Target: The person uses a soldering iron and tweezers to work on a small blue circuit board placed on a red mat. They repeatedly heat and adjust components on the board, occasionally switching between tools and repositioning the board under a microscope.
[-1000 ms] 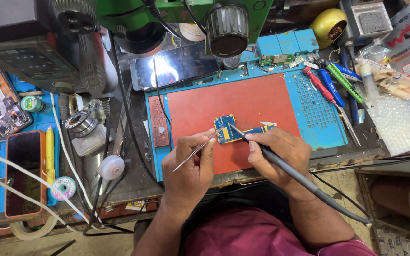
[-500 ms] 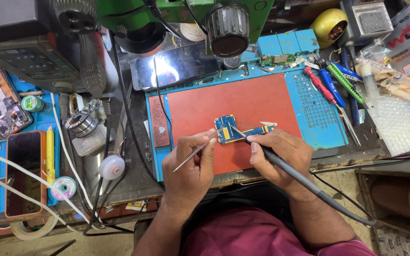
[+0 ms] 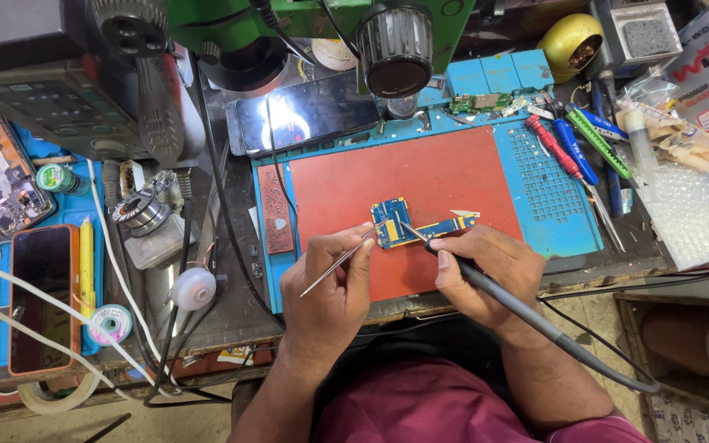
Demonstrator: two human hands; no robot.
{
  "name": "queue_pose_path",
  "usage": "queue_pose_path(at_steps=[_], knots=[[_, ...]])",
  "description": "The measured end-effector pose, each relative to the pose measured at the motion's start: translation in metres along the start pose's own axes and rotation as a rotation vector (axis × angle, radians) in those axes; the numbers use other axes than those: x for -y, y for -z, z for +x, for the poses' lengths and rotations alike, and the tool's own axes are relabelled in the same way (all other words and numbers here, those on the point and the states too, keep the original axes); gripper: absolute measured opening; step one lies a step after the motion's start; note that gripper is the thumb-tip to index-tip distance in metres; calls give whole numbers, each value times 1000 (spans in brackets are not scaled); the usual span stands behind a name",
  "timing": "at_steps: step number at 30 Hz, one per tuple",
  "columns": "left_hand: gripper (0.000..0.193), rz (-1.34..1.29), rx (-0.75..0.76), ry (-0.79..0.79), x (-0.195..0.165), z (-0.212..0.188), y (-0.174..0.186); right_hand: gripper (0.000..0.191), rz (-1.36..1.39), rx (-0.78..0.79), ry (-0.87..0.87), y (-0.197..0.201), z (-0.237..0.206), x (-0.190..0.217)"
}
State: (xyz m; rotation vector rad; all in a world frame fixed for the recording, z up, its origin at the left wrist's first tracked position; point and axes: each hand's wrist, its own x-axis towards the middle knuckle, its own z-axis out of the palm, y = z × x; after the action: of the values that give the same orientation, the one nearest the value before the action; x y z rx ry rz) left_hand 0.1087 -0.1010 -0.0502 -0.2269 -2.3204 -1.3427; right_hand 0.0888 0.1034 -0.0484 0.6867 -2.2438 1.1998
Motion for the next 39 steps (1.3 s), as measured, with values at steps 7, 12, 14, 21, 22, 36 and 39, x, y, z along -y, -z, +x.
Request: queue_pose_path(at_steps=[7, 12, 14, 21, 22, 36, 39], knots=[[17, 15, 5, -16, 1, 1, 1, 10, 16, 9, -14, 1, -2, -2], [17, 15, 0, 1, 1, 1, 1, 11, 17, 7, -20, 1, -4, -3], [17, 14, -2, 2, 0, 1, 1, 11, 18, 6, -27, 1, -4, -2], [17, 14, -1, -8, -1, 1, 1, 7, 4, -13, -19, 2, -6, -2], [17, 13, 0, -9, -1, 1, 1, 7, -4, -18, -6, 2, -6, -2], [18, 18, 1, -13, 0, 3, 2, 5, 36, -19, 23, 4, -7, -5], [18, 14, -6, -12, -1, 2, 1, 6, 39, -24, 28, 3, -7, -5]])
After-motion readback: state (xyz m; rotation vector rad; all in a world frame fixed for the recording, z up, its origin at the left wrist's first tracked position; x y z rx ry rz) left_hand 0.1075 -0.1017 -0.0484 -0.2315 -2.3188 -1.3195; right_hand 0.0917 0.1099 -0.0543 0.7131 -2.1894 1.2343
